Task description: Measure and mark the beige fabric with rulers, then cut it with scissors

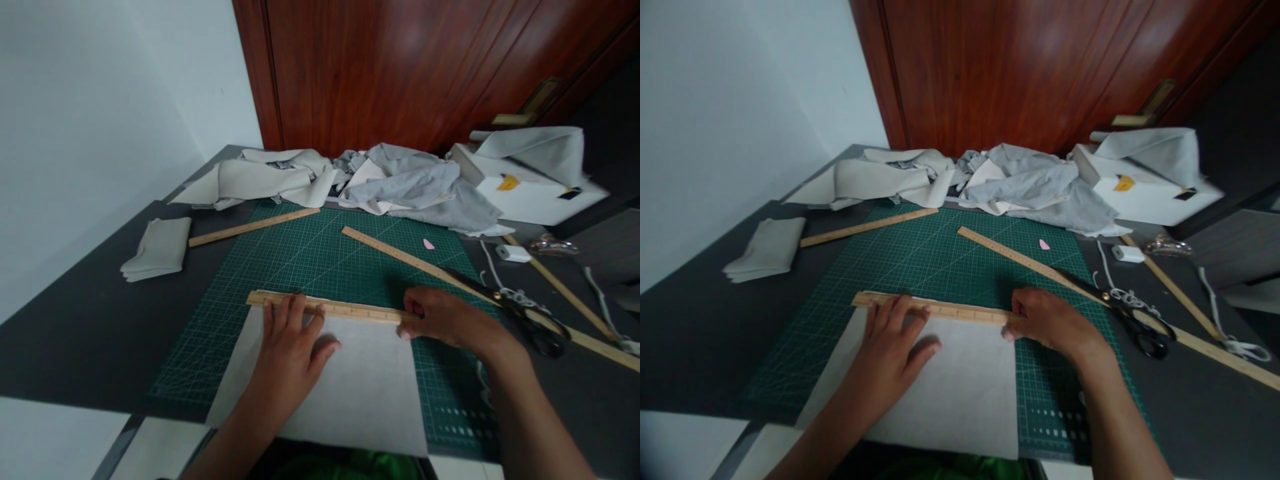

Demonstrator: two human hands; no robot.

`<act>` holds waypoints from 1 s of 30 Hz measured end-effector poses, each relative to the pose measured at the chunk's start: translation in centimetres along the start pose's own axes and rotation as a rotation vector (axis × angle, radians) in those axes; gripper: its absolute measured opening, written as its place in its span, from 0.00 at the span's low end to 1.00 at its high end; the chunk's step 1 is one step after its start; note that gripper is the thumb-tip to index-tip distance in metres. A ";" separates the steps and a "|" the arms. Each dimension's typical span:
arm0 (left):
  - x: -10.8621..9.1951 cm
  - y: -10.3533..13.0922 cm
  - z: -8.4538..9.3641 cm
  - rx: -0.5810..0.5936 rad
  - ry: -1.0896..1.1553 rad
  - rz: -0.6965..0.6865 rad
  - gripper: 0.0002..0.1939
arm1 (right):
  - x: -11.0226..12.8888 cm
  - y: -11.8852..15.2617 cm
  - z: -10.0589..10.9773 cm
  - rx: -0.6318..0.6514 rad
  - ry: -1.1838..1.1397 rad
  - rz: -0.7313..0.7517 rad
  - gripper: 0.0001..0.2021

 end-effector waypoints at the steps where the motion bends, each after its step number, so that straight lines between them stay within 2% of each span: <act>1: 0.0 0.0 0.0 -0.003 -0.001 0.001 0.18 | 0.0 0.0 0.0 -0.001 -0.005 -0.001 0.11; 11: 0.1 0.1 -0.2 -0.010 -0.002 -0.004 0.18 | -1.0 0.0 0.1 -0.012 0.036 -0.068 0.16; 20: 0.1 0.0 -0.1 -0.005 -0.010 0.000 0.18 | -1.8 -0.4 0.0 0.011 0.004 -0.056 0.11; 30: 0.2 -0.1 -0.1 0.002 -0.022 -0.022 0.18 | -1.1 0.1 0.4 0.010 0.038 -0.040 0.10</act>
Point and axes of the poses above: each hand's wrist, its own y-axis away from the middle knuckle, its own z-axis out of the back of the hand, x = y × z, the point moved 1 cm from there along -y, towards the middle knuckle, and after that the axes turned 15 degrees about -x, right-handed, at the moved point
